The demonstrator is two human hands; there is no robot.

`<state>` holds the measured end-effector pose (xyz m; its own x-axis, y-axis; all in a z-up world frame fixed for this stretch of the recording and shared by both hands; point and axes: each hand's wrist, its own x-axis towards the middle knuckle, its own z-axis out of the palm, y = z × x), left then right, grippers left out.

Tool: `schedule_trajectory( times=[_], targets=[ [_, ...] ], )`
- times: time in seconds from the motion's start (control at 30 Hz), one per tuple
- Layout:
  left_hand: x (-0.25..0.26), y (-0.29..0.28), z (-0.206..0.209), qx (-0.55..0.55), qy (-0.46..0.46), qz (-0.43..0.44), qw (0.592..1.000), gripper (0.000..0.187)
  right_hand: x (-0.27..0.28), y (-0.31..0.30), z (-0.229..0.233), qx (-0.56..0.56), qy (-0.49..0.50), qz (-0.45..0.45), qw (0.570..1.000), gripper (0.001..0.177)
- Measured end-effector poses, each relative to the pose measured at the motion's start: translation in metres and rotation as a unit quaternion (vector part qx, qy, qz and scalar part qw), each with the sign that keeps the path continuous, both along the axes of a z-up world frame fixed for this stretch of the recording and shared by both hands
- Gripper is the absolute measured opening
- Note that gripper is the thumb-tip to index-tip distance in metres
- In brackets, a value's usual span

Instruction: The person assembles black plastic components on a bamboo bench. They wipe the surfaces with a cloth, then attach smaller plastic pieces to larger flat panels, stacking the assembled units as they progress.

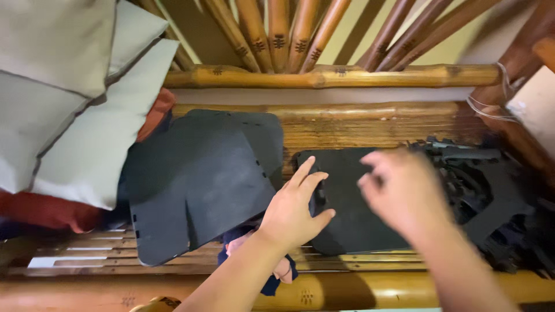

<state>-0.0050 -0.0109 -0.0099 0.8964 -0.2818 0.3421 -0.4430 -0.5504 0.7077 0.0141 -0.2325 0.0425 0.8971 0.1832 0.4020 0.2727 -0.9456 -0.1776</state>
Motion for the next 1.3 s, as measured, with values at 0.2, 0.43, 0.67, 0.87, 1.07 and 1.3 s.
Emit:
schedule_trajectory(
  times=[0.2,0.43,0.67,0.87,1.07,1.3],
  targets=[
    [0.006,-0.008,-0.002,-0.011,0.004,-0.008,1.000,0.065,0.007,-0.098,-0.001,0.051,-0.195,-0.110,0.973,0.056],
    [0.015,-0.008,-0.003,-0.029,-0.031,0.016,0.999,0.052,0.033,-0.146,-0.075,0.261,0.123,-0.180,0.940,0.058],
    [0.024,-0.005,-0.008,-0.011,0.004,0.075,0.997,0.051,0.037,-0.117,-0.084,0.179,0.165,-0.220,0.945,0.045],
    [0.024,-0.002,-0.006,0.008,0.022,0.093,0.995,0.058,0.037,-0.119,-0.071,0.254,0.144,-0.141,0.946,0.055],
    [0.013,-0.018,0.001,0.056,-0.132,0.084,0.986,0.083,0.035,-0.227,-0.074,0.434,0.098,-0.257,0.858,0.055],
    [0.000,-0.045,-0.006,0.133,-0.222,-0.019,0.966,0.064,0.005,-0.275,-0.114,0.154,0.149,-0.448,0.868,0.045]
  ],
)
